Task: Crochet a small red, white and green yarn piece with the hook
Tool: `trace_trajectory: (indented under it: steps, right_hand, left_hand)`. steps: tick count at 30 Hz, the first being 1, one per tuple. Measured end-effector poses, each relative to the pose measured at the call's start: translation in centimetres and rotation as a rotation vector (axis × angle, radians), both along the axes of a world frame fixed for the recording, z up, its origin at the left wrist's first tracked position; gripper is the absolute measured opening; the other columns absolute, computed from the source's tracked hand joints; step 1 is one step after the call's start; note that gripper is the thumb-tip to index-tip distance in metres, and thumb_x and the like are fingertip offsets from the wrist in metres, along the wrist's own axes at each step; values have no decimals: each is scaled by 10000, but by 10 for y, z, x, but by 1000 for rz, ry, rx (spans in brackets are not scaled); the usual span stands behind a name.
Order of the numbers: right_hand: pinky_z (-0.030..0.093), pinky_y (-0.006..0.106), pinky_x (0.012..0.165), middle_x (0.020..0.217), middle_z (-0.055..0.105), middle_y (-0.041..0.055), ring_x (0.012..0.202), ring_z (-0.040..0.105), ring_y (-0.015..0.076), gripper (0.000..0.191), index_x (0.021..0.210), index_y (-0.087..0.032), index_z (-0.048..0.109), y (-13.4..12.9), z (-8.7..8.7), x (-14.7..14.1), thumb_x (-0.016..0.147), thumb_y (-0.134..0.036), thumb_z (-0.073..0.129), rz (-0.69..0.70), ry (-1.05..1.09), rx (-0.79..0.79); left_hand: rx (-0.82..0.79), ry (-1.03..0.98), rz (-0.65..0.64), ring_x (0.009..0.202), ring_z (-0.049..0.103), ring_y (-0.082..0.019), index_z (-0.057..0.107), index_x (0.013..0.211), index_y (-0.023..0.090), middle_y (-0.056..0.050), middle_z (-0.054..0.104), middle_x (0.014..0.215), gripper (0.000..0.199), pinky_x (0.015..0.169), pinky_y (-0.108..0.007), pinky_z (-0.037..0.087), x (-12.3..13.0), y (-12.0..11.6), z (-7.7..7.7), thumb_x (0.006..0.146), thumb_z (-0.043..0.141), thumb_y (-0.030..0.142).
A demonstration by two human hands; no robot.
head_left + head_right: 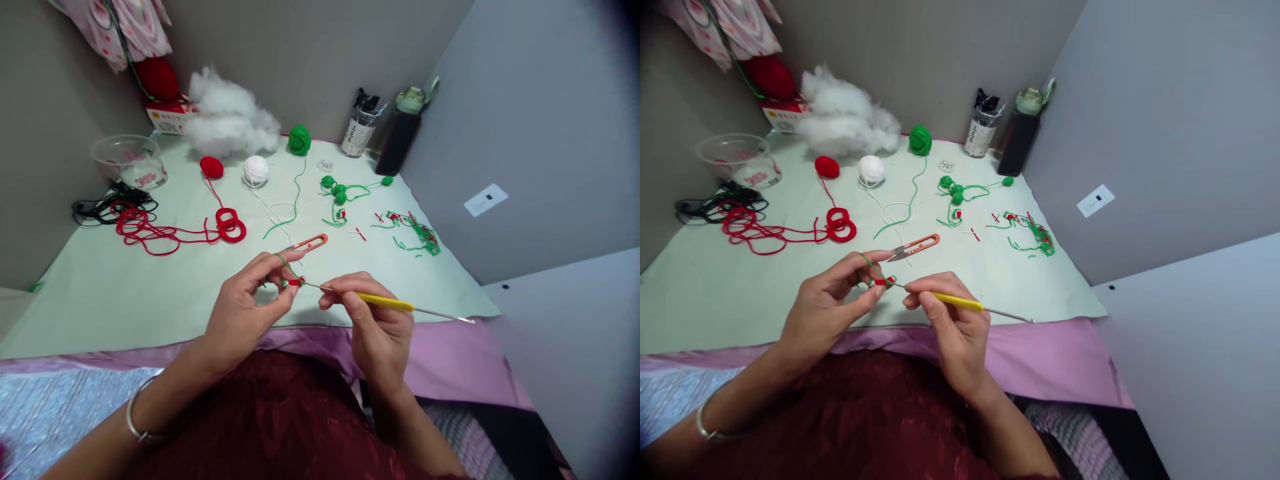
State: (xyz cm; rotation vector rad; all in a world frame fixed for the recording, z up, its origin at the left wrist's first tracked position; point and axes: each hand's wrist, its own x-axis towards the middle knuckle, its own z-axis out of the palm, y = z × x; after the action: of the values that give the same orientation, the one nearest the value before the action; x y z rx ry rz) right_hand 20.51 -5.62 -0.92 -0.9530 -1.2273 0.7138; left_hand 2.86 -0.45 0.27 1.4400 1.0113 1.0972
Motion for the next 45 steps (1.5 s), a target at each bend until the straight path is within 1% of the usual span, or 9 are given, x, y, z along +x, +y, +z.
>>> trace_trajectory:
  steps: [3, 6, 10, 19, 24, 35, 37, 41, 45]
  right_hand:
    - [599, 322, 692, 894, 752, 15, 761, 719, 156, 192, 1051, -268, 802, 0, -1, -1, 1017, -187, 631, -10, 13, -5]
    - [601, 327, 714, 909, 758, 23, 789, 719, 160, 198, 1057, -254, 800, -2, 1, -1, 1015, -167, 627, -20, -21, 18]
    - [603, 337, 725, 934, 768, 26, 815, 720, 165, 213, 1071, -259, 794, -5, 5, 0, 1013, -147, 622, -28, -88, 49]
    - [604, 366, 783, 971, 787, 23, 905, 722, 181, 256, 1105, -267, 777, -9, 10, 2, 1008, -104, 606, -32, -277, 79]
    - [602, 354, 738, 937, 776, 18, 829, 723, 172, 227, 1070, -271, 794, -8, 6, 1, 1002, -130, 630, -46, -128, 38]
    - [626, 306, 660, 869, 769, 20, 677, 731, 146, 124, 941, -238, 815, -3, 5, 2, 969, -233, 695, -5, 162, -129]
    - [628, 310, 646, 858, 769, 23, 661, 726, 149, 117, 928, -229, 810, -2, 5, 3, 962, -241, 699, -11, 172, -139]
    - [616, 325, 685, 884, 761, 24, 715, 719, 155, 137, 968, -242, 807, -5, 7, 3, 988, -226, 672, -19, 70, -104]
    - [592, 329, 719, 925, 764, 27, 800, 710, 162, 199, 1038, -250, 803, -10, 11, 2, 1007, -152, 632, -20, -70, -13]
  left_hand:
    - [-203, -108, -95, 777, 647, -152, 788, 1254, 263, -1, 700, 850, 377, 799, -291, 520, 1, -1, -1, 879, 785, 218]
    - [-302, -236, -160, 766, 671, -140, 776, 1266, 267, -10, 731, 938, 373, 797, -291, 538, 2, -2, -3, 894, 798, 264]
    - [-298, -314, -181, 839, 669, -149, 781, 1258, 267, -24, 719, 1023, 324, 849, -292, 536, 2, -2, -5, 937, 765, 308]
    - [-283, -254, -110, 834, 641, -156, 787, 1236, 252, 2, 685, 866, 376, 830, -281, 529, 6, 0, -3, 862, 823, 269]
    - [-251, -200, -62, 853, 663, -169, 800, 1199, 250, -8, 711, 877, 361, 853, -300, 539, 7, -3, -2, 839, 831, 244]
    - [-22, -79, -9, 940, 656, -172, 816, 1120, 276, -22, 724, 1038, 284, 971, -317, 505, 8, -8, -6, 859, 795, 167]
    - [-45, -78, -19, 936, 649, -176, 821, 1114, 270, -22, 717, 1007, 277, 954, -314, 504, 8, -7, -5, 857, 795, 170]
    - [-256, -163, -123, 844, 615, -165, 824, 1139, 261, -9, 677, 879, 278, 813, -279, 505, 6, -4, -6, 861, 820, 254]
    - [-329, -300, -171, 883, 602, -153, 807, 1197, 279, -4, 657, 917, 309, 831, -253, 481, 6, -4, -9, 891, 816, 316]
